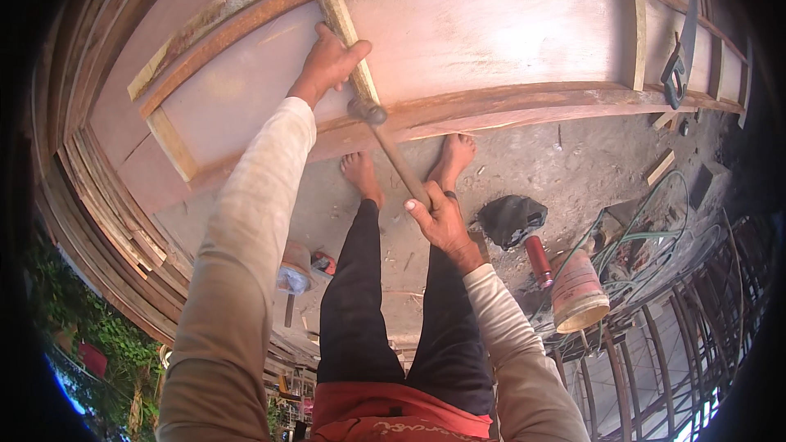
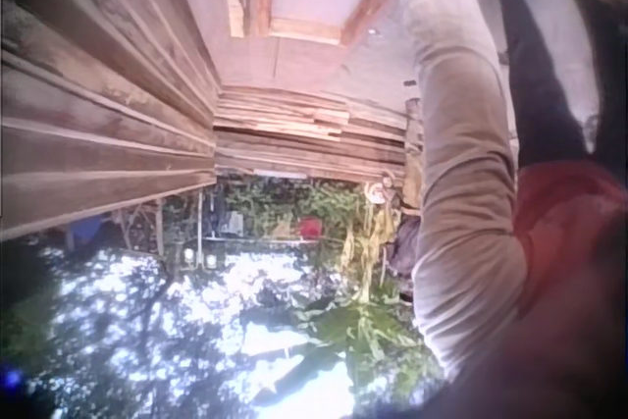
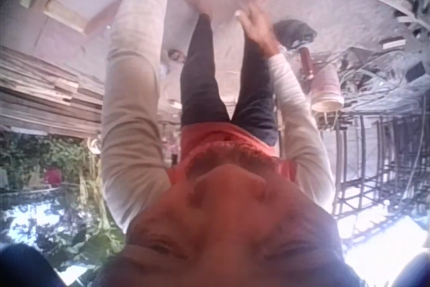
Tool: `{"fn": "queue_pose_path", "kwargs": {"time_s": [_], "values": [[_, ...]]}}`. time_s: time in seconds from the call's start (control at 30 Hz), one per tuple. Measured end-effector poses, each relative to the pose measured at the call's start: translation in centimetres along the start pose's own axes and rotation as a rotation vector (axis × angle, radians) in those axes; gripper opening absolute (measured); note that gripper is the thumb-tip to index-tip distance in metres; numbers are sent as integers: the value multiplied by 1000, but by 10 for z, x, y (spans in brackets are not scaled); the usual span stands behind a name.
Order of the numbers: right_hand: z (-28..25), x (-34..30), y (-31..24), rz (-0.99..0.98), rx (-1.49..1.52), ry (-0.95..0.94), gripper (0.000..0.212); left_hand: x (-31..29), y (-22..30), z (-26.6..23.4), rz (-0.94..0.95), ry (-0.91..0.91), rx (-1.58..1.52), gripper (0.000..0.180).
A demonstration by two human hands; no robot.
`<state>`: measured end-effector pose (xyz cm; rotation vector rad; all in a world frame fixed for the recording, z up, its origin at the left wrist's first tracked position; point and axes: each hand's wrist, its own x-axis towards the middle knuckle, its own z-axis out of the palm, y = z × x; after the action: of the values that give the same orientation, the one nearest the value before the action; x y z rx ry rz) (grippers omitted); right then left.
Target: The person constructs a wooden frame by measuring wood with a pencil, sawing a piece of wood to size, and then hammering nails into the wooden joints to secure the structure.
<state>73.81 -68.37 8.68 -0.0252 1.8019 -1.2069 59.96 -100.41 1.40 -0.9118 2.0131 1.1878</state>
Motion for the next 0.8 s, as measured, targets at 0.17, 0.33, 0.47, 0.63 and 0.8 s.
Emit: {"fn": "queue_pose_path", "kwargs": {"time_s": [0.17, 0.33, 0.47, 0.63, 0.8], "values": [[44, 0, -57, 439, 908, 202, 42, 2, -12, 17, -37, 245, 86, 82], [45, 12, -41, 663, 883, -52, 45, -7, 3, 17, -98, 166, 65, 72], [57, 9, -54, 605, 901, 65, 47, -5, 1, 12, -88, 195, 44, 67], [33, 14, -46, 654, 753, -98, 48, -5, 6, 12, -107, 239, 76, 66], [-5, 28, -65, 212, 129, 165, 50, -26, 11, 60, -181, 582, 21, 64]]}}
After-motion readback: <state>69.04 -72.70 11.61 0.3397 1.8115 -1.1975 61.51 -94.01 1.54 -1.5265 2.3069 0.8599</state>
